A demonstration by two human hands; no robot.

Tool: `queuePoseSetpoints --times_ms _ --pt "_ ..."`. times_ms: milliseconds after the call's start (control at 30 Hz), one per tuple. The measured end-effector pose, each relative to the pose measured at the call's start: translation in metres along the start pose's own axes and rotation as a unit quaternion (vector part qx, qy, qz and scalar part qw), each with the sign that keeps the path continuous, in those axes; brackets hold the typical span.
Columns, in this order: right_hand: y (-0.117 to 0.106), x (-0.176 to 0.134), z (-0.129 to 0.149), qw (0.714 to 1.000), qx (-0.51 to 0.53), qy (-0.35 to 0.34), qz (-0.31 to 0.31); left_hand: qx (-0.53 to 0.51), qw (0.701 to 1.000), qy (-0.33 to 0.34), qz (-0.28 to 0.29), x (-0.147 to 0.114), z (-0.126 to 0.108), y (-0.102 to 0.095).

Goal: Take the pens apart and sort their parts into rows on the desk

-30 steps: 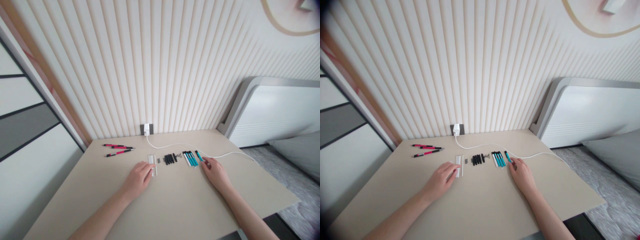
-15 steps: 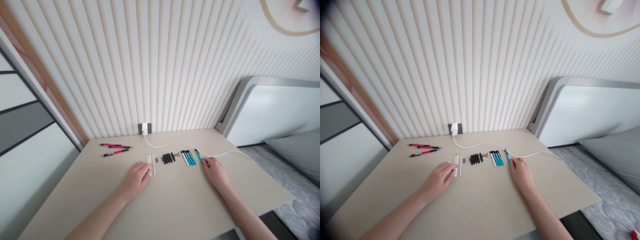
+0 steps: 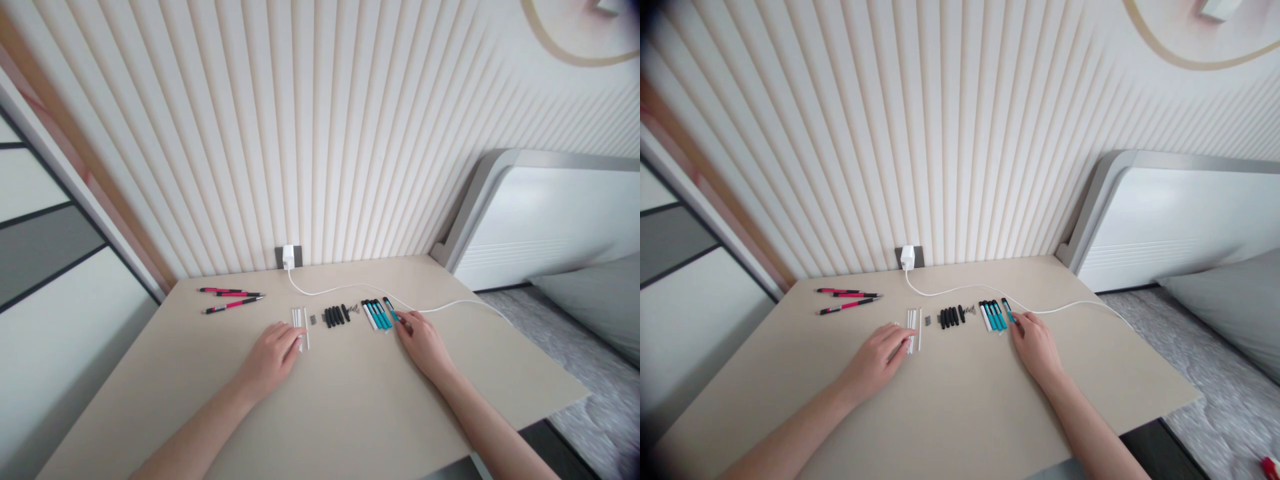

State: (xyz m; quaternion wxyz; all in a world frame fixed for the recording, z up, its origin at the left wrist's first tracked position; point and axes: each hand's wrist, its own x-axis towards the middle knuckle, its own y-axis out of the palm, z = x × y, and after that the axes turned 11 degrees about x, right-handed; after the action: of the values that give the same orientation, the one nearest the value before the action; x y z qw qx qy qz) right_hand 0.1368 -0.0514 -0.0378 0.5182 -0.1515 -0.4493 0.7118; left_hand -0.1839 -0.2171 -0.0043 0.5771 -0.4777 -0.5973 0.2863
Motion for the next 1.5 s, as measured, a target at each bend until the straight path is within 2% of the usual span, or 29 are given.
queuePoseSetpoints --times_ms 400,500,667,800,867,967,1100,1267,1500 --pt "-0.002 -0.002 0.007 0.998 0.048 -0.025 -0.010 -0.004 1.000 0.005 0.001 0.000 0.000 -0.003" --pt "-0.001 -0.006 0.010 0.997 0.037 -0.066 -0.016 0.013 1.000 -0.017 -0.016 0.001 0.000 -0.003" --pt "0.000 -0.011 0.018 0.989 0.001 -0.144 0.023 0.048 0.992 -0.088 -0.079 0.001 0.006 0.000" --pt "-0.002 -0.013 0.019 0.988 -0.009 -0.151 0.043 0.096 0.980 -0.117 -0.128 0.000 0.025 -0.011" --pt "-0.003 -0.013 0.017 0.988 -0.013 -0.150 0.046 0.147 0.970 -0.123 -0.152 -0.002 0.042 -0.021" --pt "-0.002 -0.013 0.013 0.987 -0.016 -0.151 0.052 0.189 0.952 -0.170 -0.173 -0.007 0.072 -0.031" --pt "-0.001 -0.014 0.009 0.988 -0.020 -0.146 0.048 0.199 0.950 -0.183 -0.158 -0.011 0.092 -0.029" --pt "-0.001 -0.013 0.003 0.990 -0.026 -0.133 0.041 0.180 0.961 -0.155 -0.140 -0.008 0.081 -0.021" --pt "-0.004 -0.013 0.007 0.989 -0.016 -0.128 0.068 0.171 0.970 -0.126 -0.114 -0.006 0.069 -0.020"
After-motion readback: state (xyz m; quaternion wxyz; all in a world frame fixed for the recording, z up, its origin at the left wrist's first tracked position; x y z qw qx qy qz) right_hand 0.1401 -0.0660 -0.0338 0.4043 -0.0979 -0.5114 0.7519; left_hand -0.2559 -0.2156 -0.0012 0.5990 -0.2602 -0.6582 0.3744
